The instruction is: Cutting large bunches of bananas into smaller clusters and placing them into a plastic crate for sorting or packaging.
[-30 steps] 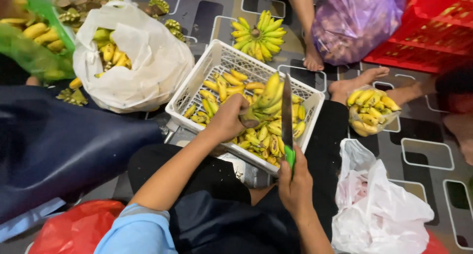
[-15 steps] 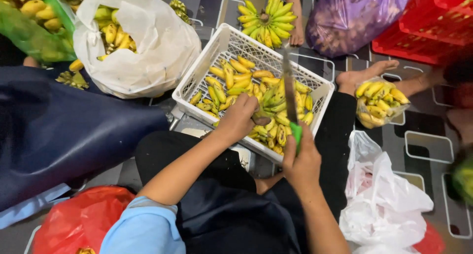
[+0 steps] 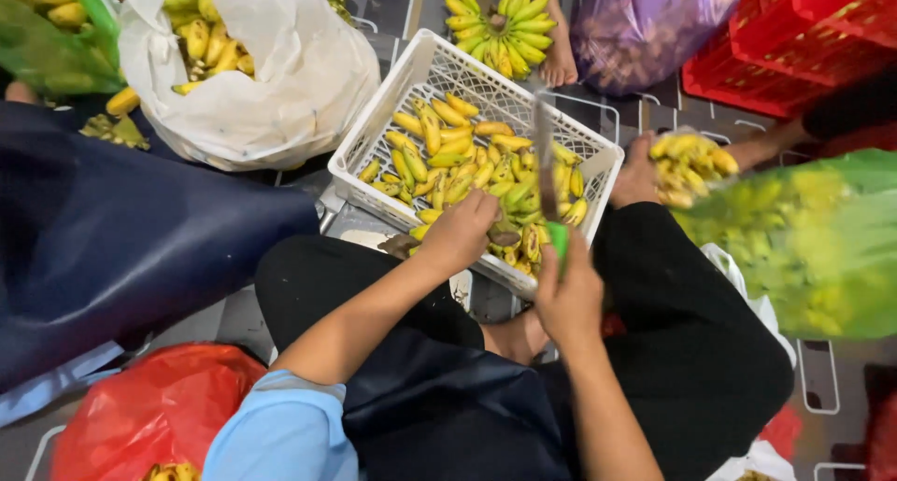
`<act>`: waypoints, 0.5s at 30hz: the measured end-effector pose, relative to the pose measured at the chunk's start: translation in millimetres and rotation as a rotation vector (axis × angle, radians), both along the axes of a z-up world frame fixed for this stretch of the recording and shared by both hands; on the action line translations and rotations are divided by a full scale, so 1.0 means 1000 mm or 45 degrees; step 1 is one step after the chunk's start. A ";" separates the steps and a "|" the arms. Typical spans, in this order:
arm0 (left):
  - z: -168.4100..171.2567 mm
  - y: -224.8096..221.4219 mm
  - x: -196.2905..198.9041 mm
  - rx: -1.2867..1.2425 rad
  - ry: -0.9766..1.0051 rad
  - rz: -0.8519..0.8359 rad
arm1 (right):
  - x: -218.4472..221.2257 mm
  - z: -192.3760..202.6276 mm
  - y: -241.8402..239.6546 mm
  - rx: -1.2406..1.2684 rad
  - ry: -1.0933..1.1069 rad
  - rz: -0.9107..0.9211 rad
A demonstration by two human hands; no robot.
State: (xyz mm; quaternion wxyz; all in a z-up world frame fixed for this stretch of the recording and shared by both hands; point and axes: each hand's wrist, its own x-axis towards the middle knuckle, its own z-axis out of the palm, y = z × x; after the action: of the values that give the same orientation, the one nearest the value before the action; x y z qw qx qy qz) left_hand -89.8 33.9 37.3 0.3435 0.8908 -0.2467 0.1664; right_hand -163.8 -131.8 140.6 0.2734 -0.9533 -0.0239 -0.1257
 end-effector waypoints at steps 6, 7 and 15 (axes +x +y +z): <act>0.003 0.001 0.002 -0.060 0.040 -0.024 | 0.000 -0.049 -0.026 0.082 -0.398 -0.153; 0.003 0.002 0.001 -0.091 0.060 -0.048 | 0.004 -0.077 -0.032 0.033 -0.293 -0.212; -0.021 0.004 -0.005 -0.082 0.050 -0.017 | 0.009 -0.047 -0.004 0.022 0.585 0.026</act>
State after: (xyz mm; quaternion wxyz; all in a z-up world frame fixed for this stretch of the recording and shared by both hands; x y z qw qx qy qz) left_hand -95.0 38.4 16.1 0.3779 0.8807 -0.2404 0.1544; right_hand -154.3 -135.8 93.2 0.2811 -0.9543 0.0306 0.0973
